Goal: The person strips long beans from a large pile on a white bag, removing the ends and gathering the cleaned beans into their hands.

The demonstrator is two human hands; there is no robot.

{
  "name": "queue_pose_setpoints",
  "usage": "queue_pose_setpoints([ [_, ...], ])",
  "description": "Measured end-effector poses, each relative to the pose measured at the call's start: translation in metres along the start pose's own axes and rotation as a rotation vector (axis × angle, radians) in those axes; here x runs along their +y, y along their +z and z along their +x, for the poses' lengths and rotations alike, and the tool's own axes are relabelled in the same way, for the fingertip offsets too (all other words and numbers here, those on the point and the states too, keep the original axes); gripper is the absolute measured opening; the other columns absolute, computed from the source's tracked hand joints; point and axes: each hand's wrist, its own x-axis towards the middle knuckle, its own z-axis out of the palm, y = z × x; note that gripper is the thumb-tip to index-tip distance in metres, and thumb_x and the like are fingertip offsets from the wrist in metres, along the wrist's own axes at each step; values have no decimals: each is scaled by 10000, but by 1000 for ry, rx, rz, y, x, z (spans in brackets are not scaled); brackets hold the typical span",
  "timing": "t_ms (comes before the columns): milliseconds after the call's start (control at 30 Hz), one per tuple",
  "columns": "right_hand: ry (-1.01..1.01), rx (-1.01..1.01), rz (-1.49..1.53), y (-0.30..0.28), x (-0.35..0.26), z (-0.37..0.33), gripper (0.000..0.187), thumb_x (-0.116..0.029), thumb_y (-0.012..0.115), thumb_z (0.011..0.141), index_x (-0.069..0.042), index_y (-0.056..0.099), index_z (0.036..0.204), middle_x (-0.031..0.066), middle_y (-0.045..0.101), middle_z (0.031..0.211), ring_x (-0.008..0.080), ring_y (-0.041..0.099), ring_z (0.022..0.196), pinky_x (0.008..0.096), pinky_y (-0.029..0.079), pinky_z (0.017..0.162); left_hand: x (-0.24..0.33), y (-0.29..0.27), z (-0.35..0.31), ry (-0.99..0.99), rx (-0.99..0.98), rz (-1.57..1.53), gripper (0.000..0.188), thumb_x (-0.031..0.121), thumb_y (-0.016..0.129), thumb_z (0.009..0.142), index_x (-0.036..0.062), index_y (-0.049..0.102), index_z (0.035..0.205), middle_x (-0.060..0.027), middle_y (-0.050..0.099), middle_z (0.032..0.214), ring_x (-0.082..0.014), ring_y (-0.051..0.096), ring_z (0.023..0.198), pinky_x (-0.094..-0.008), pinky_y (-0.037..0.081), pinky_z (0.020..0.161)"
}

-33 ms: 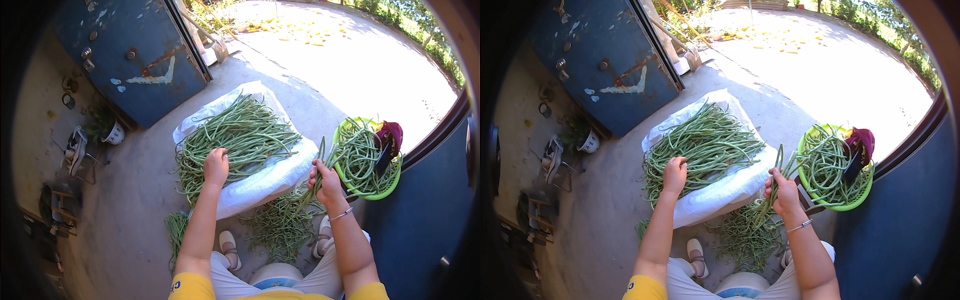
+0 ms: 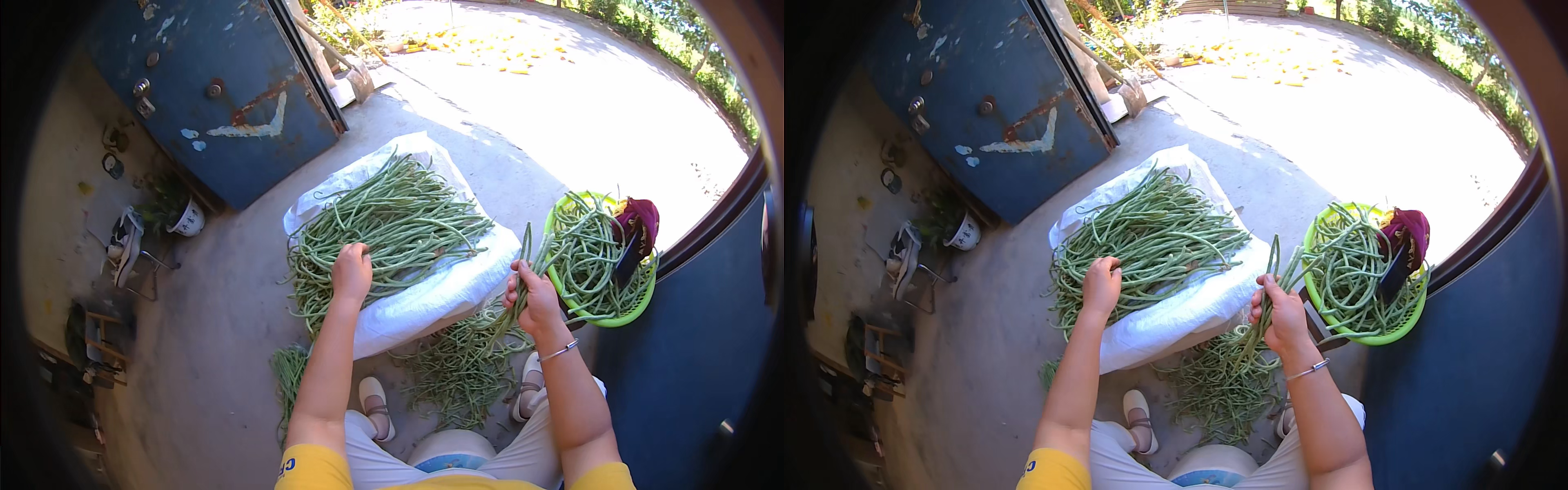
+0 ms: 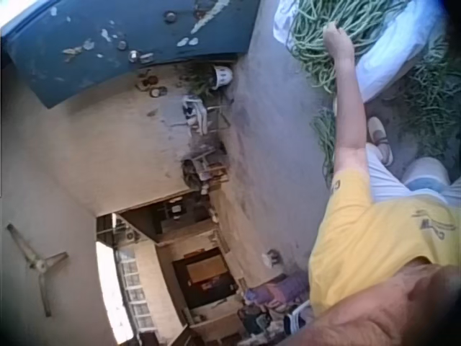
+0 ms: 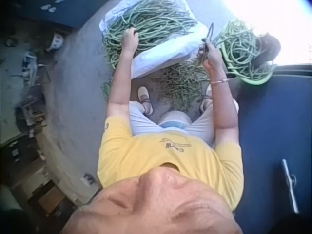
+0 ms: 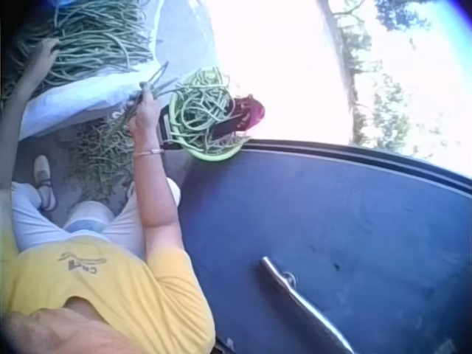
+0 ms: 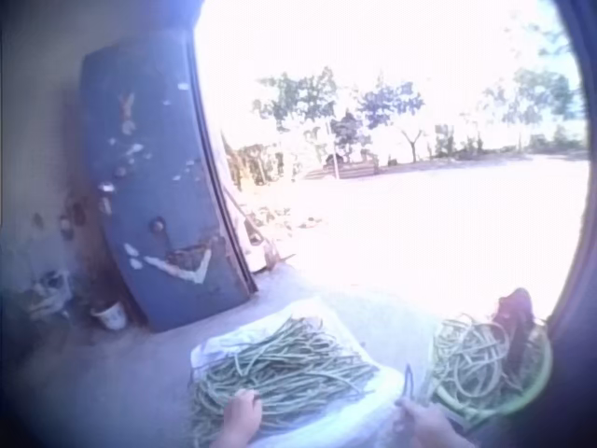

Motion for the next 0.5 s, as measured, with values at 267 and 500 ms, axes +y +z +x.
queue_pose_setpoints([
  [267,3,-28,-65,-1,-1,-2,208,-241,476,925,-37,501,956,35,535,614,124,479,490,275,398,465,8,4,-2,-19,-206,255,122,134,629,754,37,585,815,-127,546,929,-337,582,825,-449,474,680],
  [500,21,-32,-49,2,-1,-5,244,-283,490,919,-43,515,887,47,558,642,137,514,517,279,434,486,32,-54,28,224,293,-365,70,77,521,868,8,527,877,-75,579,773,-141,508,615,-273,423,584],
])
